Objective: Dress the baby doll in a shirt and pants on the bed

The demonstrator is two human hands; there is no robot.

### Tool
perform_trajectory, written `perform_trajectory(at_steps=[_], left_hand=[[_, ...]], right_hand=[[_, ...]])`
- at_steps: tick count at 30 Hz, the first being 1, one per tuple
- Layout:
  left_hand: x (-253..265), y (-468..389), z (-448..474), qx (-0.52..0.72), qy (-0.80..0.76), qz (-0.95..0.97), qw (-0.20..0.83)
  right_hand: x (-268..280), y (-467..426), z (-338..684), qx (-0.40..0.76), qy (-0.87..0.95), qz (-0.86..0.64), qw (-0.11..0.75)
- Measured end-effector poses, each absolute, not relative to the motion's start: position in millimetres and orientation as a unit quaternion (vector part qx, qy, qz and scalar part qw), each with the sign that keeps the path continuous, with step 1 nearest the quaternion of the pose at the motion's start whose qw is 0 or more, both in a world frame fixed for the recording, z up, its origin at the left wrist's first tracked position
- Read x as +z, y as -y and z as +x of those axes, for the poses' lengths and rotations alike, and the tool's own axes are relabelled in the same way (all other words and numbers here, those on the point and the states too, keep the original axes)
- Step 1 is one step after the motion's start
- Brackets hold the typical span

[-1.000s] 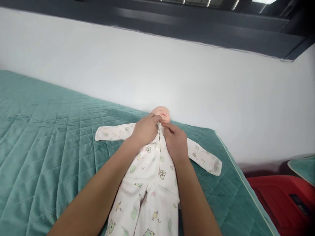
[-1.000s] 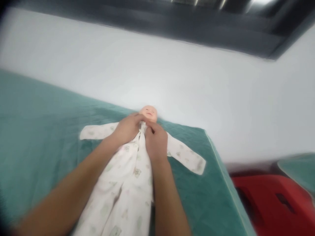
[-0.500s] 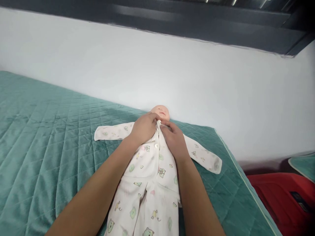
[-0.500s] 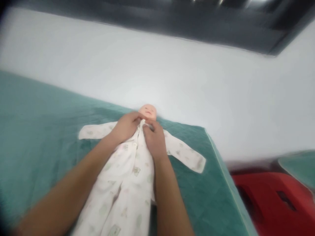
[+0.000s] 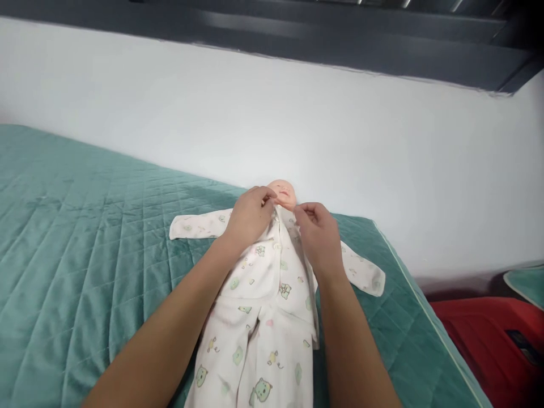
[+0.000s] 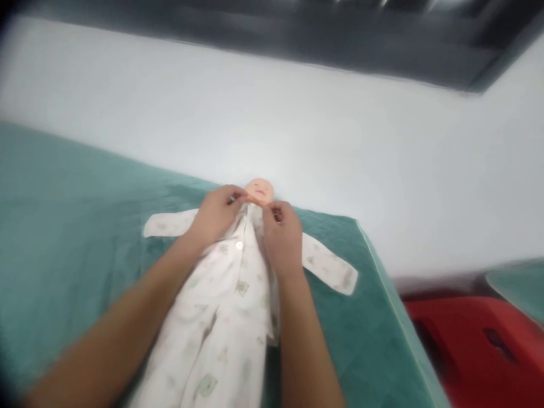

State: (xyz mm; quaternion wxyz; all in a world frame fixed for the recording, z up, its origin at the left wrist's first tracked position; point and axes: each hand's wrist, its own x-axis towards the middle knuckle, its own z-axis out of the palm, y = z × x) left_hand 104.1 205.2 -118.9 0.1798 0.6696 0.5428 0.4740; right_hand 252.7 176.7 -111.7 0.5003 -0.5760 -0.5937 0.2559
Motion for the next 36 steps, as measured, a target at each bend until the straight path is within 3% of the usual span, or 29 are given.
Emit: perform_trajectory(at_steps=[5,10,22,28,36], left_hand=[[-114.8,-179.3,104.3,0.518,-0.529,0.631,0.231],[-123.3,-162.3,103.0,0.501,-0.518,0.652,0.236],[-126.5,-156.8,92.6,0.461,-0.482,0.702,0.250],[-121.8,-162.9,89.5,0.466,-0.478,0.658,0.347],[-123.8,-163.1,89.6,0.477,-0.484,0.629,0.377]], right_hand=[[-107.3,-151.5,242.6,0.226,0.665,-0.590,0.398],[-115.1,-132.6,233.0,0.175,0.676,-0.615,0.367],[-131.0,-132.3,228.0,0.232,0.594,-0.614,0.466],[-129.7,-136.8,226.5,0.220,0.586,-0.621,0.471],[-128.7,-141.2,236.6,0.331,0.550,-0.581,0.500]])
